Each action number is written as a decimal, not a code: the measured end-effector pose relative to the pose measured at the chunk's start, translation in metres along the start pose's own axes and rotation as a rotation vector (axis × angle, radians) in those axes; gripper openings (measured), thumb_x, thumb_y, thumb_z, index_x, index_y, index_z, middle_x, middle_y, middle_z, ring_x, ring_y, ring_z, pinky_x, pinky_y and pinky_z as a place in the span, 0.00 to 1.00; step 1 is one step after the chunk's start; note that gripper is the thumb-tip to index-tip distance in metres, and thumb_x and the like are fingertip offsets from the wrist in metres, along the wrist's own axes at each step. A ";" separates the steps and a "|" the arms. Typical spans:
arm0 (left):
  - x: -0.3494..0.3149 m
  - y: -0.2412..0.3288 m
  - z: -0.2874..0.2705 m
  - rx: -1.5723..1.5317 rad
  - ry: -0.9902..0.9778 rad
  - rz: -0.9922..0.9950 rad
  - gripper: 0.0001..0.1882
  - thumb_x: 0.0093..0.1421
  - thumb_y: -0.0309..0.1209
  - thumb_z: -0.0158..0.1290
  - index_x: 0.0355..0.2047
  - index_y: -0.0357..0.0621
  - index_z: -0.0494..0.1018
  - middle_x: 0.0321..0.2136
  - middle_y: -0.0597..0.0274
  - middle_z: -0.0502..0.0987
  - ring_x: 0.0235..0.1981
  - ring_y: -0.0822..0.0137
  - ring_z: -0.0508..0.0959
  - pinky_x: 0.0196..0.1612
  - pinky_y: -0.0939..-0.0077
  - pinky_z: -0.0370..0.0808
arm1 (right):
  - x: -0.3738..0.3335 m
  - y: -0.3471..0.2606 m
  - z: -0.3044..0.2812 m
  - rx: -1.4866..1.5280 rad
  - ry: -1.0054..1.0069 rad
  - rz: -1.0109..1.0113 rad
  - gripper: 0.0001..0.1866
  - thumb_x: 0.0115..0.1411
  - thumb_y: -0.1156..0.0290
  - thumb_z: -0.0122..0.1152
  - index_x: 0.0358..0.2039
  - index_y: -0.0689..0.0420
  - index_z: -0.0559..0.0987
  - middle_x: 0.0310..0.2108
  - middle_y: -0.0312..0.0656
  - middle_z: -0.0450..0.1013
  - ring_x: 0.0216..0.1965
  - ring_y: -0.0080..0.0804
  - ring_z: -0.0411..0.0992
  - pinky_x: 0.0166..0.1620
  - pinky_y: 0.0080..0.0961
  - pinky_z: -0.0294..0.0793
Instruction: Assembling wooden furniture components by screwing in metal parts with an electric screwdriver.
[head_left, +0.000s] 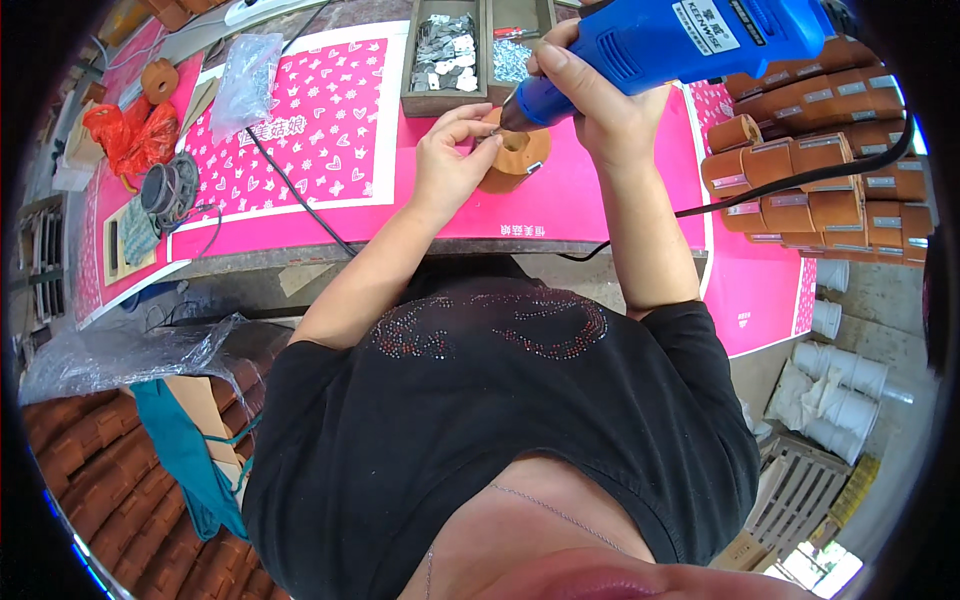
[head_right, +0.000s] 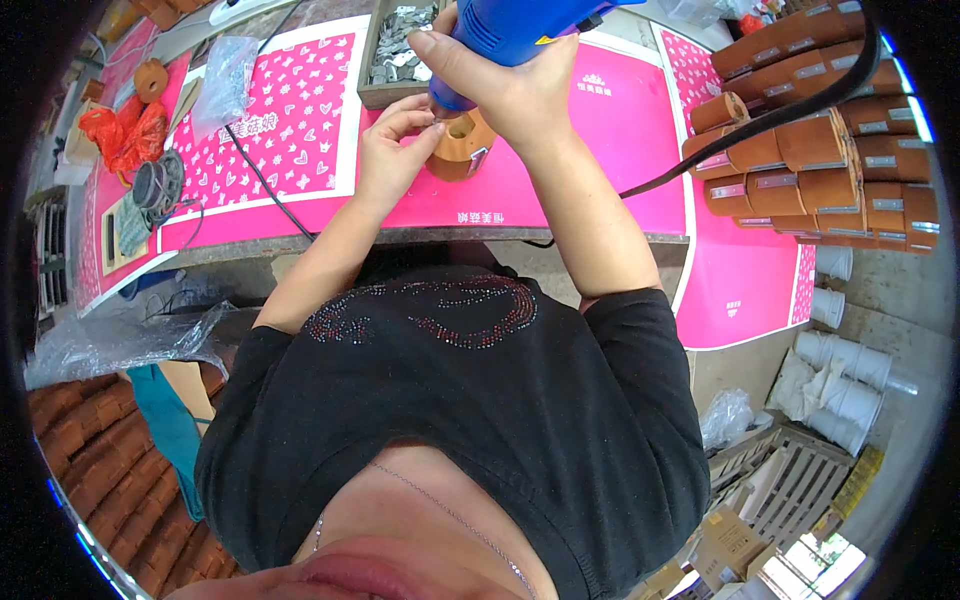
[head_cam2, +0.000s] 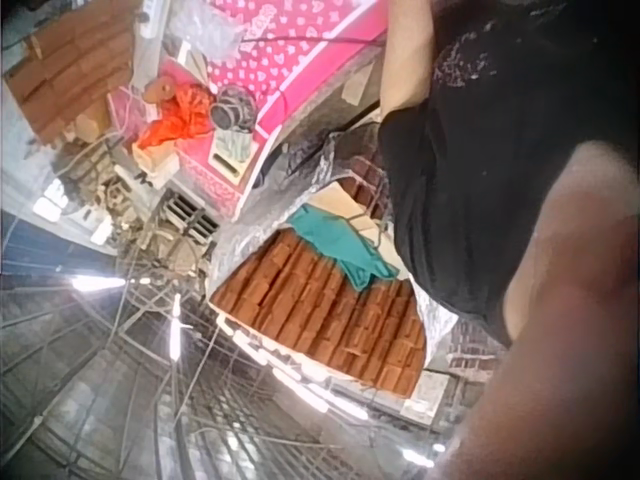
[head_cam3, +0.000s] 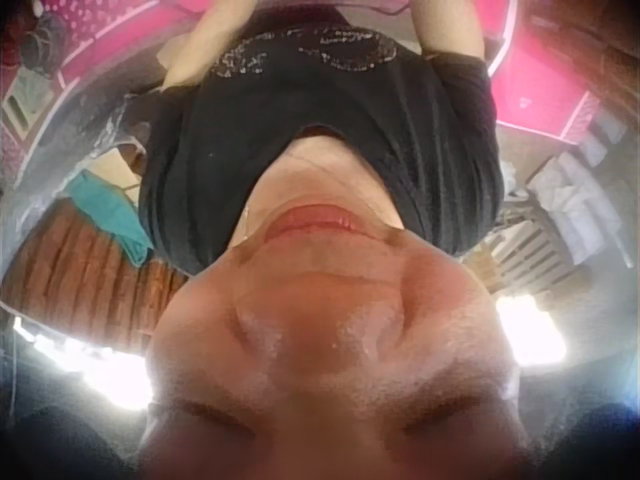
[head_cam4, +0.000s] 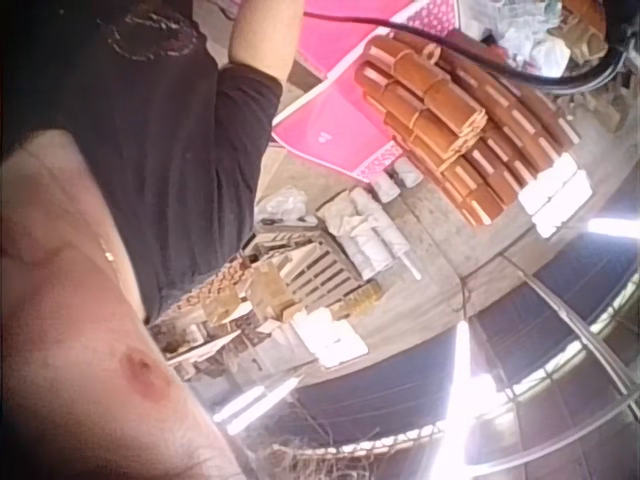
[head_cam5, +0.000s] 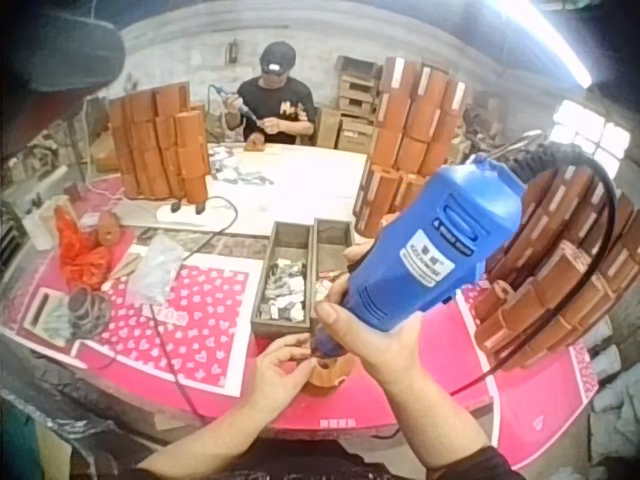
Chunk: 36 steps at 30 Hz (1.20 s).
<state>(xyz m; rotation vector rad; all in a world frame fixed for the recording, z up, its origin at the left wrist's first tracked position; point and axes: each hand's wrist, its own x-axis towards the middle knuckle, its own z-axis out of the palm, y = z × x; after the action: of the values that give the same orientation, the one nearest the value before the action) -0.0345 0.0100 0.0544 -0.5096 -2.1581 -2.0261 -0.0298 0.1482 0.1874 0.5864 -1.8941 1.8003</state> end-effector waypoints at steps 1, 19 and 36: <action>0.000 0.000 0.000 0.012 -0.001 0.002 0.06 0.47 0.25 0.57 0.27 0.38 0.77 0.42 0.54 0.75 0.42 0.64 0.76 0.42 0.75 0.72 | 0.000 0.000 0.001 0.031 0.007 -0.005 0.12 0.48 0.79 0.59 0.35 0.65 0.70 0.24 0.42 0.71 0.26 0.30 0.71 0.33 0.28 0.72; 0.001 0.003 -0.002 -0.087 -0.036 -0.071 0.04 0.47 0.22 0.58 0.25 0.37 0.77 0.40 0.56 0.74 0.38 0.71 0.76 0.38 0.80 0.73 | 0.006 -0.018 0.020 0.099 0.077 0.221 0.22 0.44 0.82 0.63 0.41 0.62 0.66 0.25 0.36 0.69 0.25 0.21 0.69 0.30 0.18 0.70; 0.000 -0.004 0.003 -0.107 -0.021 -0.023 0.08 0.45 0.22 0.59 0.27 0.36 0.72 0.41 0.58 0.72 0.39 0.69 0.75 0.38 0.81 0.73 | 0.016 -0.011 0.024 0.071 0.104 0.222 0.13 0.44 0.80 0.63 0.31 0.61 0.71 0.23 0.35 0.69 0.23 0.21 0.69 0.27 0.18 0.69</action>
<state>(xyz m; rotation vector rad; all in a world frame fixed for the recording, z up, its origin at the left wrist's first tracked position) -0.0354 0.0124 0.0503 -0.5242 -2.0851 -2.1669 -0.0369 0.1235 0.2043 0.3079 -1.8936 2.0017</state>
